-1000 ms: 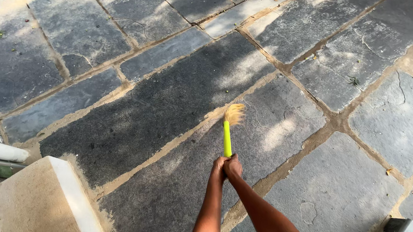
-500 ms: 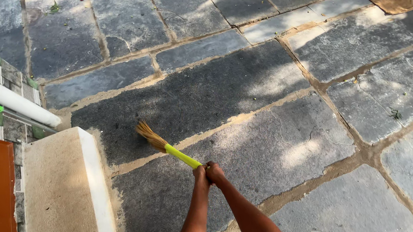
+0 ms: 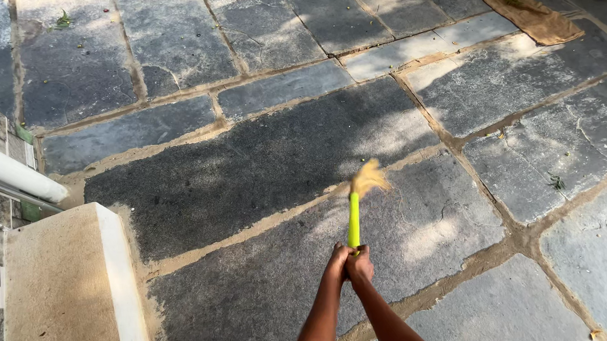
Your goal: The person sweeps a stone-paved outdoor area using a broom, moving debris and items like a paint roller aside while cleaning the surface and the base of concrete steps.
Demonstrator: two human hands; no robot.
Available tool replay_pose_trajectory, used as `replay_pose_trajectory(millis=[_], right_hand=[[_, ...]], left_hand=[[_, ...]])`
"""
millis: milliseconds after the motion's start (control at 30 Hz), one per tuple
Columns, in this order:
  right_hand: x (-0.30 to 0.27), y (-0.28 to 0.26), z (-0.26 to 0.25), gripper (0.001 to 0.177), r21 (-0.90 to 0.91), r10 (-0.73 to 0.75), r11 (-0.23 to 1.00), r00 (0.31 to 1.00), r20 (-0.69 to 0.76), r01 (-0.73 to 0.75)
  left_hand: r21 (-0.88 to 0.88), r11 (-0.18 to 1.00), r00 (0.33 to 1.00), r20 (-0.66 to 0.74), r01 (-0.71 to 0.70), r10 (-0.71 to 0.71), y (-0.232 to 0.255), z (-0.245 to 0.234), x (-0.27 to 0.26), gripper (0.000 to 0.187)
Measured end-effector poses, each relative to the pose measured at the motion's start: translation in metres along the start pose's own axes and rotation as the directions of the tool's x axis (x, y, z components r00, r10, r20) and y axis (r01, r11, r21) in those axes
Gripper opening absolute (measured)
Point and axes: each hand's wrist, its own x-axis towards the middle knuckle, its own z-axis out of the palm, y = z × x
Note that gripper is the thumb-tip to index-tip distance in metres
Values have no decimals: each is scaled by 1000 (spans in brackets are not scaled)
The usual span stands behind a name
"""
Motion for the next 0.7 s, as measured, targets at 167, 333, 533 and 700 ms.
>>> replay_pose_trajectory(millis=[167, 333, 533, 700], right_hand=[[6, -18, 26, 43, 44, -212, 977, 942, 262, 208], [-16, -49, 116, 38, 194, -418, 908, 761, 497, 372], [-87, -80, 186, 39, -290, -230, 802, 718, 657, 522], [-97, -67, 191, 39, -370, -215, 801, 803, 555, 471]], left_hand=[[-64, 943, 914, -276, -325, 296, 19, -24, 6, 71], [-186, 839, 753, -569, -511, 332, 45, -110, -2, 71], [-290, 790, 673, -713, -539, 197, 67, -205, -39, 55], [-483, 796, 821, -570, -364, 30, 61, -209, -45, 40]])
